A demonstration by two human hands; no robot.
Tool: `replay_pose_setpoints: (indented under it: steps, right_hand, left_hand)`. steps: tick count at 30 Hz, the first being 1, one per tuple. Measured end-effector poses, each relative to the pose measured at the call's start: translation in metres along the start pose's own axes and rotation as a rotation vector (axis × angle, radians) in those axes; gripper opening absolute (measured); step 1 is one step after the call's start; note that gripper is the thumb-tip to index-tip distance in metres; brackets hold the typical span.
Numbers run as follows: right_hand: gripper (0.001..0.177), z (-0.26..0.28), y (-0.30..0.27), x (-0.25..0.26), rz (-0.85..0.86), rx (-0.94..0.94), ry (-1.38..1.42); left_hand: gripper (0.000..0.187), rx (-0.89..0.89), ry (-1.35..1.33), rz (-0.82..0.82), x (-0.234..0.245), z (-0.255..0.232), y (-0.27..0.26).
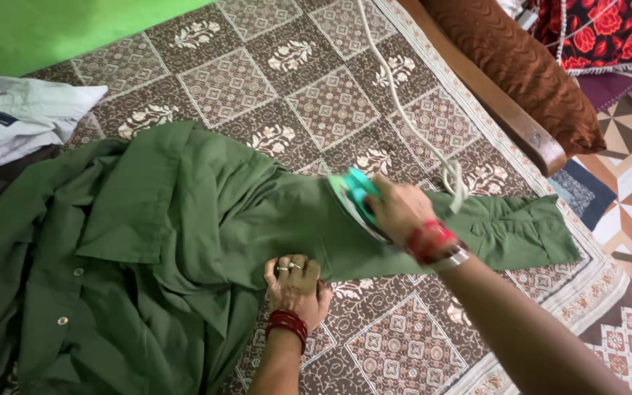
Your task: The person irons a green long-sleeved shirt laid out on a patterned bedspread. They smooth the sleeves and body with their hands, then use a teal electric iron to press the fabric, moving the iron back and forth across the shirt's surface.
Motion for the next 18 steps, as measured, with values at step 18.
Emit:
replay_pose_setpoints:
  steps: [18]
  right_hand:
    - [0.025, -0.023, 0.041, -0.011, -0.192, 0.084, 0.017]
  left_hand:
    - [0.024, 0.024, -0.054, -0.005, -0.002, 0.004, -0.004]
Point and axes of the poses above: each hand's wrist, its own y-axis towards the middle knuckle, its own x-axis out of the back of the hand, z = x × y, the point moved 7 cm from there along y, towards the middle knuckle, and after that the axes turned 1 degree about y, right-handed, at the moved point
